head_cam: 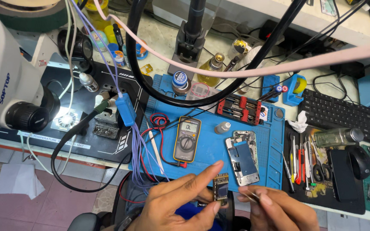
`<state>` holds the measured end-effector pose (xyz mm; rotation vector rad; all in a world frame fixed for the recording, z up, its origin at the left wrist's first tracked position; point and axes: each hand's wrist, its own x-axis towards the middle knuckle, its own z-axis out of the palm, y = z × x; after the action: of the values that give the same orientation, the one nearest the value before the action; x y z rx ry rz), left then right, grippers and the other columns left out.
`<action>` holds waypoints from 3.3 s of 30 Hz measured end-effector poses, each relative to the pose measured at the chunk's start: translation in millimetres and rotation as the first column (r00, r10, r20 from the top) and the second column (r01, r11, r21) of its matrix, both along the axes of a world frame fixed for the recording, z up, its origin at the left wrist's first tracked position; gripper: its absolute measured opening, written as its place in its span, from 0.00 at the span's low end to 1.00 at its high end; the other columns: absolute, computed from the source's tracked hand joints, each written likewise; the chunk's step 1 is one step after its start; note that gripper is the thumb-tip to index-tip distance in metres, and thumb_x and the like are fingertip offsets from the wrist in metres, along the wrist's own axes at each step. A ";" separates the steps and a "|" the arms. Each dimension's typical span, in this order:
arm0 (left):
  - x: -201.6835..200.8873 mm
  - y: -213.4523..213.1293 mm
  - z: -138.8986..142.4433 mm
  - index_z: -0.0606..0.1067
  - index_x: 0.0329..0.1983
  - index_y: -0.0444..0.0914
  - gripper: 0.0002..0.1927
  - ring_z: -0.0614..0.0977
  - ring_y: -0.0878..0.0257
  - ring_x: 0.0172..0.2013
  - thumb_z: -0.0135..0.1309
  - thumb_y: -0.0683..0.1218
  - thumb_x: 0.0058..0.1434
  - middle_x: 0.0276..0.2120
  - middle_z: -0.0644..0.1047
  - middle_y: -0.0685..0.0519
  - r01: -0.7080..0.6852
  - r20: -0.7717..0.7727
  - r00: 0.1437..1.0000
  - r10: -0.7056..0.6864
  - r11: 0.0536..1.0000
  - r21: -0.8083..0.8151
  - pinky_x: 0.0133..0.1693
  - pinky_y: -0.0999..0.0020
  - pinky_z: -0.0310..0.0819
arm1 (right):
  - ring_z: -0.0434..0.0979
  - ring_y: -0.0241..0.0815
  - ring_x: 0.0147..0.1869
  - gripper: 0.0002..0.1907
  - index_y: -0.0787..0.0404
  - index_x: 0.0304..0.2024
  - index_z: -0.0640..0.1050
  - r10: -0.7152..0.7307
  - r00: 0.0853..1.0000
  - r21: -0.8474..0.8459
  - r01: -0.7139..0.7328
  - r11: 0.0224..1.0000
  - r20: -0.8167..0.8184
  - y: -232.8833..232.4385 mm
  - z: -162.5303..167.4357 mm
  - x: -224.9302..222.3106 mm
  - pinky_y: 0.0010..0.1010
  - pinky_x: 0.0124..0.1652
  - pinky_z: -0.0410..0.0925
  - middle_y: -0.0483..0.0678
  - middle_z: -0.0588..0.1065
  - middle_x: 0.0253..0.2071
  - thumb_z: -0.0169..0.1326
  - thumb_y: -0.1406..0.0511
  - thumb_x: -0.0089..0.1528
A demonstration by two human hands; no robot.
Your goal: The person inspects a small circuit board using a magnifying glass, then connects it to a power supply and uses a multimeter to test electrical continuity. The person manipulates wires and probes on the board while seated at a workbench.
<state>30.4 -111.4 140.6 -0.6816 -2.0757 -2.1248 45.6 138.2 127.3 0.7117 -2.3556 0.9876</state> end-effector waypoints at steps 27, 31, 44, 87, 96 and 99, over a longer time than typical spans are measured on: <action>-12.2 20.3 -19.6 0.70 0.67 0.28 0.32 0.89 0.66 0.34 0.66 0.37 0.59 0.34 0.83 0.48 -0.274 -0.193 0.948 0.252 0.957 -0.096 0.38 0.74 0.85 | 0.84 0.45 0.54 0.23 0.61 0.55 0.75 -0.123 0.992 -0.075 0.120 0.990 -0.038 -41.9 -35.6 -5.7 0.28 0.53 0.79 0.54 0.73 0.53 0.61 0.79 0.59; -13.9 20.9 -21.4 0.70 0.66 0.28 0.32 0.88 0.66 0.32 0.66 0.37 0.58 0.32 0.83 0.49 -0.301 -0.208 0.939 0.276 0.948 -0.100 0.36 0.75 0.85 | 0.84 0.44 0.54 0.23 0.60 0.55 0.75 -0.127 0.990 -0.085 0.122 0.989 -0.056 -44.9 -36.1 -8.3 0.27 0.53 0.79 0.54 0.73 0.52 0.61 0.78 0.59; -14.8 23.2 -24.6 0.70 0.66 0.29 0.32 0.88 0.65 0.33 0.67 0.36 0.59 0.33 0.82 0.46 -0.347 -0.272 0.909 0.315 0.934 -0.078 0.36 0.73 0.85 | 0.84 0.47 0.54 0.21 0.62 0.54 0.75 -0.125 0.990 -0.078 0.120 0.990 -0.068 -45.5 -38.3 -9.3 0.29 0.53 0.78 0.56 0.73 0.52 0.60 0.79 0.60; -11.2 23.5 -21.4 0.72 0.64 0.29 0.31 0.88 0.66 0.32 0.66 0.36 0.57 0.33 0.83 0.48 -0.370 -0.242 0.908 0.343 0.926 -0.077 0.36 0.75 0.84 | 0.84 0.46 0.54 0.23 0.60 0.55 0.76 -0.136 0.989 -0.112 0.129 0.985 -0.053 -50.3 -39.4 -7.2 0.27 0.51 0.80 0.54 0.73 0.53 0.61 0.78 0.59; -18.4 22.0 -13.3 0.71 0.65 0.27 0.30 0.90 0.60 0.42 0.63 0.33 0.57 0.41 0.84 0.44 -0.340 -0.202 0.921 0.332 0.940 -0.009 0.46 0.70 0.84 | 0.84 0.43 0.50 0.20 0.62 0.51 0.80 -0.233 0.971 -0.146 0.223 0.964 -0.055 -67.0 -31.1 -15.4 0.27 0.50 0.79 0.55 0.76 0.51 0.63 0.79 0.58; -20.0 22.1 -13.1 0.72 0.65 0.28 0.30 0.90 0.61 0.41 0.63 0.33 0.57 0.42 0.84 0.43 -0.351 -0.199 0.919 0.341 0.936 -0.012 0.45 0.71 0.84 | 0.85 0.42 0.49 0.19 0.61 0.50 0.81 -0.271 0.959 -0.160 0.256 0.953 -0.084 -71.3 -30.0 -19.2 0.26 0.49 0.79 0.54 0.77 0.49 0.64 0.78 0.58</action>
<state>10.4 -89.3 127.5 -0.4605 -1.9746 -1.7492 26.4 66.8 97.4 0.3700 -2.1886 0.9680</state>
